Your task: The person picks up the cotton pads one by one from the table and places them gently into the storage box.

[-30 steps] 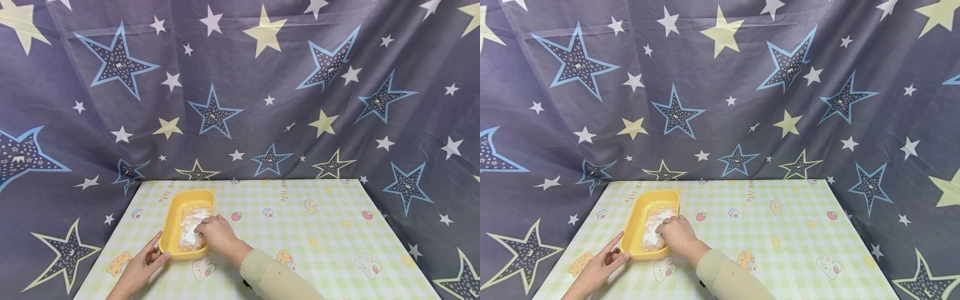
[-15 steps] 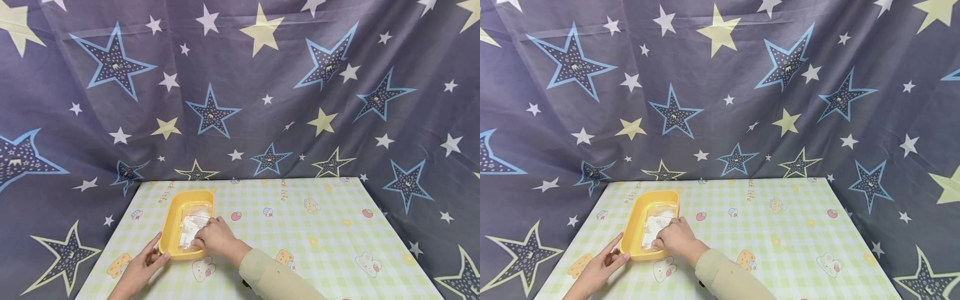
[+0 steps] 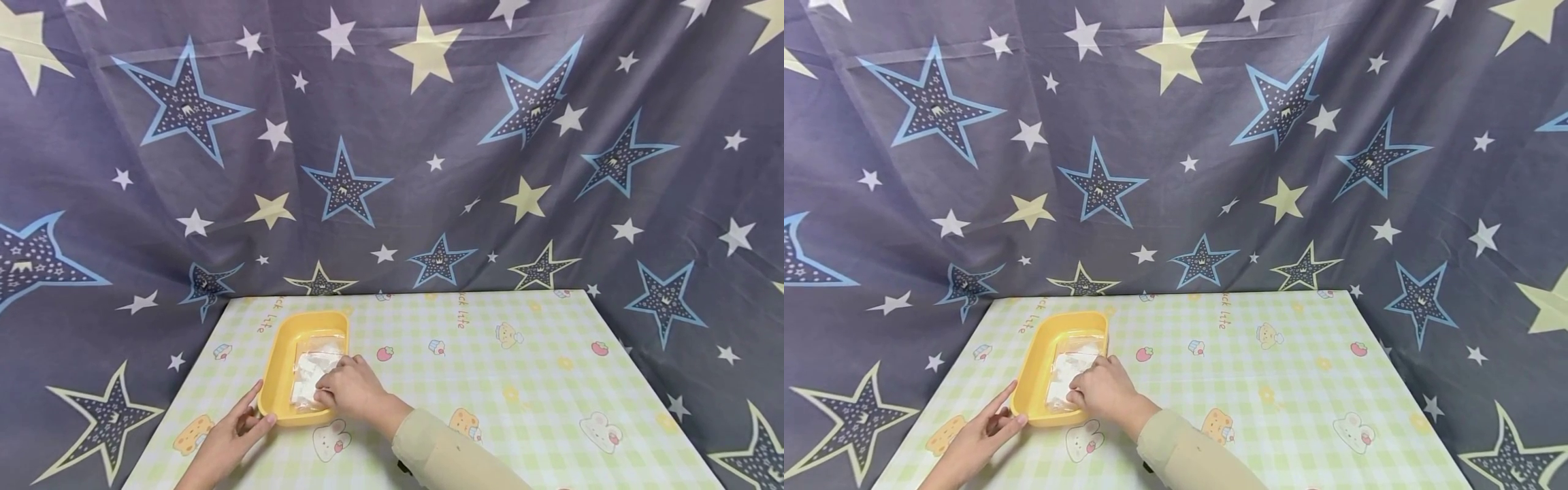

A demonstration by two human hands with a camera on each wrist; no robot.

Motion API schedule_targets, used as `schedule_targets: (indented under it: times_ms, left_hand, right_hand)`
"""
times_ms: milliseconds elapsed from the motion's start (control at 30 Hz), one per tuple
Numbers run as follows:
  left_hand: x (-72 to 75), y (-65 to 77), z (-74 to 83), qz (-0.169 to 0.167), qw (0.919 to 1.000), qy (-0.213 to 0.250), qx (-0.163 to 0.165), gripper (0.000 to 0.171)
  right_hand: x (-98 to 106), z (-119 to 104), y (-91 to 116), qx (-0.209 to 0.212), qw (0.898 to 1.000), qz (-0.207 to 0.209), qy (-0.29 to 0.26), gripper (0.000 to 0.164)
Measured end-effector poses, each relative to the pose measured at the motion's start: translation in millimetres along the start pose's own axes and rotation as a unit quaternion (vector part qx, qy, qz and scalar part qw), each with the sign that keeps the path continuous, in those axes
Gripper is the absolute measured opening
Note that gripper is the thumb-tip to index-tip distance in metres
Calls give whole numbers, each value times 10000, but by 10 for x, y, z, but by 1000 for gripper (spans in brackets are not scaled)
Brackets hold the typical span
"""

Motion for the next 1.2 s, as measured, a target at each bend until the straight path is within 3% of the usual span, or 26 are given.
schedule_targets:
  times_ms: [367, 567, 667, 833, 1200]
  left_hand:
    - [11, 18, 15, -2, 10000, -2, -52, 89]
    - [11, 12, 18, -13, 10000, 23, 12, 90]
    - [4, 21, 23, -1, 10000, 51, 0, 90]
    - [-24, 11, 32, -61, 10000, 49, 57, 92]
    - [-31, -7, 43, -155, 9995, -125, 240, 97]
  right_hand:
    - [164, 96, 197, 214, 9972, 716, 89, 23]
    - [208, 356, 402, -58, 9987, 507, -33, 30]
    - [225, 583, 558, -205, 9988, 422, -122, 30]
    - [250, 1126, 920, -457, 9958, 763, -223, 26]
    - [501, 2275, 1748, -1885, 9759, 1019, -422, 29]
Point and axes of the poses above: each hand's wrist, its own y-axis away from the middle knuckle, its own x-axis out of the back of the hand, z = x × y, the point moved 5 cm from there along -y, towards the middle knuckle, and after that the axes turned 3 degrees about -x, right-handed, at the moved point
